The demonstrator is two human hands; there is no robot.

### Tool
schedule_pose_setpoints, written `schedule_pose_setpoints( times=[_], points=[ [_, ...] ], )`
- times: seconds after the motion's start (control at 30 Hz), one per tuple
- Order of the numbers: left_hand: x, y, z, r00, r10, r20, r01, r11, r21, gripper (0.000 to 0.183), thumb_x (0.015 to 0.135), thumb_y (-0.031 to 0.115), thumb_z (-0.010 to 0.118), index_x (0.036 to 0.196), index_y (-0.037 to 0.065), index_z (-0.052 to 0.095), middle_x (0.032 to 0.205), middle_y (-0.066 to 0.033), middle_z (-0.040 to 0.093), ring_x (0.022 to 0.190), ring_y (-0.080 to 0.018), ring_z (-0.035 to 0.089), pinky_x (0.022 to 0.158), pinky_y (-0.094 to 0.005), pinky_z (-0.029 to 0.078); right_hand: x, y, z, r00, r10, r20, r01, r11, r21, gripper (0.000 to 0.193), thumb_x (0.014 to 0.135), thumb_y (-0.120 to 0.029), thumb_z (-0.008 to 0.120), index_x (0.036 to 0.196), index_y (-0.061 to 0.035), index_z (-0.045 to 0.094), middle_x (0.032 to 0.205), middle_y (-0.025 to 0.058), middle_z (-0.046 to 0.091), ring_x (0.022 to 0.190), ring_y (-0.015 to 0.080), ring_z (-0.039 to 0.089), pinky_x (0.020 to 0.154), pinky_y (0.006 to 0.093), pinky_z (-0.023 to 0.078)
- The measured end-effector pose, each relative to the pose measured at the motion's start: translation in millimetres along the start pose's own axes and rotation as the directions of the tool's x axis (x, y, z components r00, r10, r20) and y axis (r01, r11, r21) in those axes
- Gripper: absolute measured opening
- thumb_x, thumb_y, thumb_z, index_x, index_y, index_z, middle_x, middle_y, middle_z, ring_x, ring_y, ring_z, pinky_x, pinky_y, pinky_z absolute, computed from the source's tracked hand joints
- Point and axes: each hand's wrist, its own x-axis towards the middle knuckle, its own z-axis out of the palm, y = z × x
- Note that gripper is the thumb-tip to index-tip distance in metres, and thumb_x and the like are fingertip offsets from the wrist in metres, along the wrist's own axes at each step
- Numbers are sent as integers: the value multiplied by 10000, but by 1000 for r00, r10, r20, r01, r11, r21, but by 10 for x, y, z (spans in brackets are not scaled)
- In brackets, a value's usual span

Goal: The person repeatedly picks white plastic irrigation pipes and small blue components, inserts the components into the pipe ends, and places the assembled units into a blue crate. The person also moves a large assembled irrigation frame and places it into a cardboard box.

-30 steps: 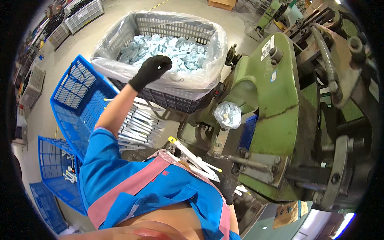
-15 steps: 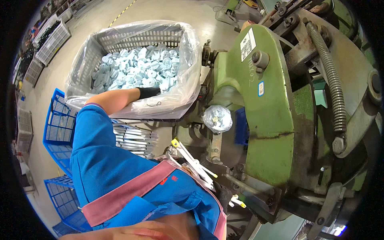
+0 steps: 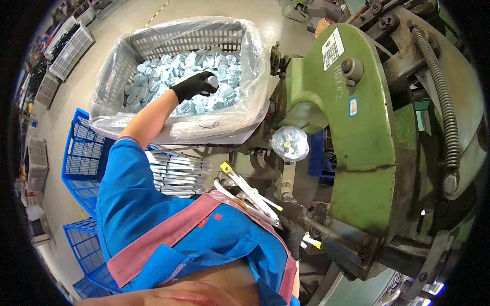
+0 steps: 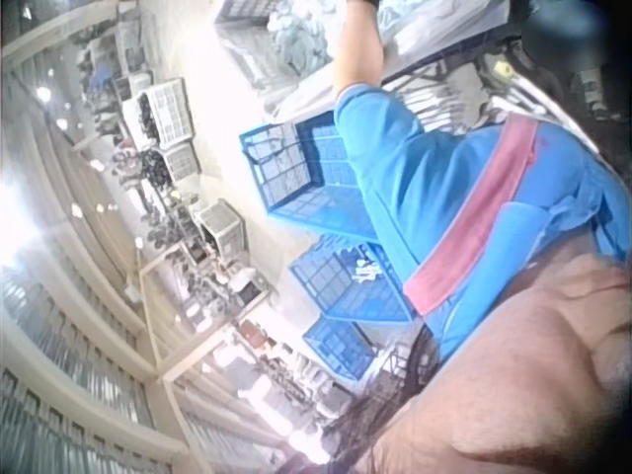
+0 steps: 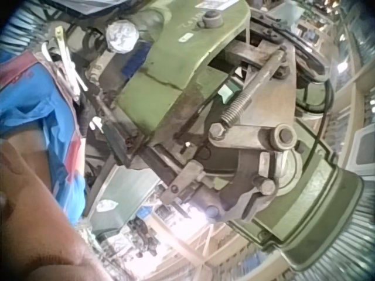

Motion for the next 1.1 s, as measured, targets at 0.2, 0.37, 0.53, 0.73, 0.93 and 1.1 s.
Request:
schedule_pose_setpoints(
  times=[0.2, 0.37, 0.53, 0.73, 0.93, 1.1],
  points=[
    [-61, 215, 102, 995, 72, 66, -84, 977, 194, 496, 800, 118, 728, 1246, 73, 515, 1022, -49, 589, 858, -131, 572, 750, -277, 506, 84, -85, -146, 1000, 22, 8, -22, 1000, 17, 371, 663, -216, 760, 1021, -134, 702, 846, 102, 684, 772, 291, 660, 673, 382, 508],
    [-524, 582, 457, 937, 319, 141, -341, 922, 181, 370, 859, -8, 634, 1206, 87, 551, 1048, 2, 569, 849, -84, 551, 760, -252, 493, 73, 0, -113, 998, -17, -67, 22, 996, 82, 345, 704, -229, 727, 1031, -124, 694, 847, 125, 679, 780, 310, 655, 671, 393, 510],
    [-1261, 714, 1130, 873, 488, 13, -464, 822, 329, 406, 839, 12, 651, 1223, 91, 547, 1095, 9, 566, 963, -90, 519, 820, -266, 459, 121, 78, -302, 990, -104, 96, 120, 975, -189, 477, 756, -289, 724, 1204, -170, 611, 1126, 170, 621, 1083, 342, 576, 851, 388, 487],
    [-1743, 419, 2093, 927, 319, 198, -258, 925, -280, 406, 803, 5, 672, 1188, 82, 568, 1108, -6, 569, 1038, -94, 526, 888, -274, 458, 230, 183, -687, 889, -5, 458, -191, 904, 381, 438, 898, -254, 581, 1286, -59, 524, 1252, 146, 548, 1114, 270, 530, 975, 364, 388],
    [-1999, 131, 3189, 939, 312, 145, -282, 940, -195, 310, 931, 255, 618, 1164, 62, 551, 1020, -18, 569, 963, -94, 521, 854, -268, 430, 206, 671, -656, 919, -365, 148, 387, 906, -169, 424, 739, -358, 690, 1087, -116, 673, 902, 128, 688, 756, 304, 663, 657, 414, 506],
    [-2058, -30, 3696, 995, 102, -9, -101, 955, -278, 347, 957, 243, 568, 1229, 29, 546, 983, 3, 582, 805, -54, 501, 684, -221, 427, 76, 1037, -798, 887, -437, 152, 461, 864, -205, 295, 777, -398, 661, 946, -160, 699, 730, 91, 653, 691, 253, 652, 584, 385, 485]
  ],
)
